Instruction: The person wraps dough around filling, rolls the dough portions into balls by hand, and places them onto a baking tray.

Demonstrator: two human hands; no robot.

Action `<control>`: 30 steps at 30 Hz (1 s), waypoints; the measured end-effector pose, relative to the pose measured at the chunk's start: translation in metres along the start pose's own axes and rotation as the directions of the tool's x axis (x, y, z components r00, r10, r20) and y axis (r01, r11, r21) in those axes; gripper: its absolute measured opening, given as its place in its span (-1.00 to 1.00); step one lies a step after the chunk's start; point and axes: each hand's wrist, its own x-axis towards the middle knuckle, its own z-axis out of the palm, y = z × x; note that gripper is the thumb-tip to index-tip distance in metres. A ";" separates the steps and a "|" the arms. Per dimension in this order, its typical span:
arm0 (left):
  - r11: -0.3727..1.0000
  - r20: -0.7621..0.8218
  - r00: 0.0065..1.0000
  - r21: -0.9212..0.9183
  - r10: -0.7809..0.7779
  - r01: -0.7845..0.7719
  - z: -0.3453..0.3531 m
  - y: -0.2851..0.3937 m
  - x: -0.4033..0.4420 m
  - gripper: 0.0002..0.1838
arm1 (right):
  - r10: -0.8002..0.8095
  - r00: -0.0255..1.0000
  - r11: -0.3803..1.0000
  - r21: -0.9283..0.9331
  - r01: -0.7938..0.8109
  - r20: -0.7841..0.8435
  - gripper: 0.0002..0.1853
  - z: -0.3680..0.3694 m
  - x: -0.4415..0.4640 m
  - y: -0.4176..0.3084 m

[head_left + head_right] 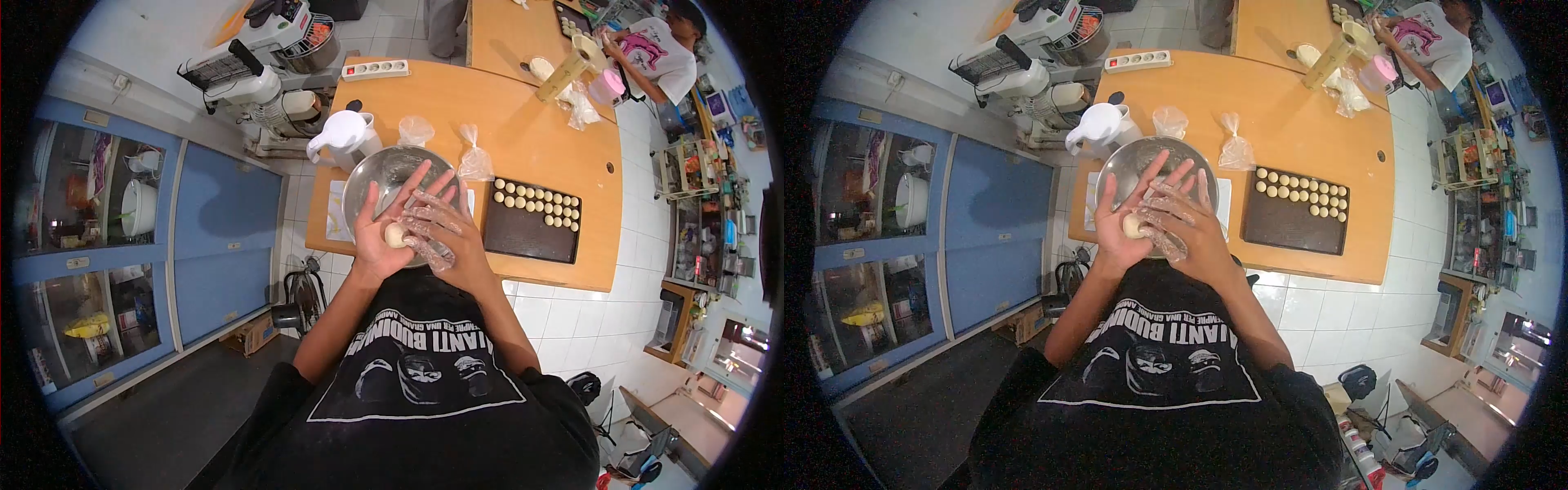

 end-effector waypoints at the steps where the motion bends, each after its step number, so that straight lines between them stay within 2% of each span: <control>1: 1.000 0.000 1.000 0.018 -0.020 0.019 -0.001 0.000 0.001 -0.06 | 0.001 1.000 1.000 -0.001 -0.001 0.000 -0.71 0.000 -0.001 0.001; 5: 1.000 0.008 1.000 -0.003 -0.014 0.014 0.000 0.000 0.001 -0.06 | -0.007 1.000 0.997 0.072 0.005 0.023 -0.73 0.002 -0.004 0.002; 8: 0.999 -0.031 0.999 -0.040 -0.006 0.005 -0.001 0.001 0.001 -0.07 | 0.012 1.000 0.996 0.085 -0.014 0.022 -0.66 0.002 -0.003 -0.005; 10: 1.000 -0.111 0.994 0.000 -0.016 0.016 -0.002 0.003 0.002 -0.11 | 0.021 1.000 0.996 0.081 -0.022 0.015 -0.62 0.005 -0.005 -0.007; 12: 1.000 -0.130 0.991 0.023 0.007 -0.005 -0.003 0.004 0.003 -0.13 | 0.108 0.994 0.990 0.086 -0.111 0.030 -0.53 0.009 -0.009 -0.004; 15: 0.999 -0.151 0.988 0.034 0.045 -0.040 -0.003 0.005 0.004 -0.15 | 0.150 0.986 0.977 0.139 -0.159 0.074 -0.51 0.010 -0.007 -0.002; 18: 0.998 -0.141 0.989 -0.025 0.047 -0.051 -0.006 0.005 0.003 -0.16 | 0.186 0.982 0.961 0.207 -0.186 0.020 -0.51 0.011 -0.002 -0.010; 19: 0.997 -0.127 0.991 -0.069 0.038 -0.047 -0.007 0.005 0.002 -0.15 | 0.186 0.982 0.960 0.208 -0.187 0.021 -0.51 0.015 -0.004 -0.007; 21: 0.997 -0.113 0.992 -0.051 0.057 -0.063 -0.006 0.004 0.001 -0.16 | 0.077 0.996 0.987 0.138 -0.081 0.038 -0.52 0.024 -0.008 0.002; 23: 0.996 -0.097 0.992 -0.031 0.080 -0.083 -0.003 0.005 0.000 -0.16 | 0.069 0.997 0.990 0.119 -0.071 0.018 -0.52 0.023 -0.010 0.000; 25: 0.982 -0.086 0.989 -0.134 0.122 -0.133 -0.002 0.007 -0.001 -0.15 | 0.056 0.998 0.993 0.103 -0.056 0.002 -0.52 0.019 -0.008 -0.003; 26: 0.982 -0.087 0.988 -0.134 0.125 -0.136 -0.003 0.008 -0.002 -0.15 | 0.080 0.997 0.982 0.169 -0.080 0.009 -0.54 0.014 -0.006 -0.004; 28: 0.990 -0.057 0.989 0.046 0.139 -0.137 -0.006 0.008 -0.002 -0.19 | 0.104 0.994 0.967 0.232 -0.105 0.018 -0.57 0.011 -0.003 -0.003; 30: 0.987 -0.093 0.986 0.103 0.135 -0.125 -0.007 0.007 -0.002 -0.21 | 0.179 0.976 0.941 0.310 -0.133 -0.123 -0.59 0.010 0.000 0.000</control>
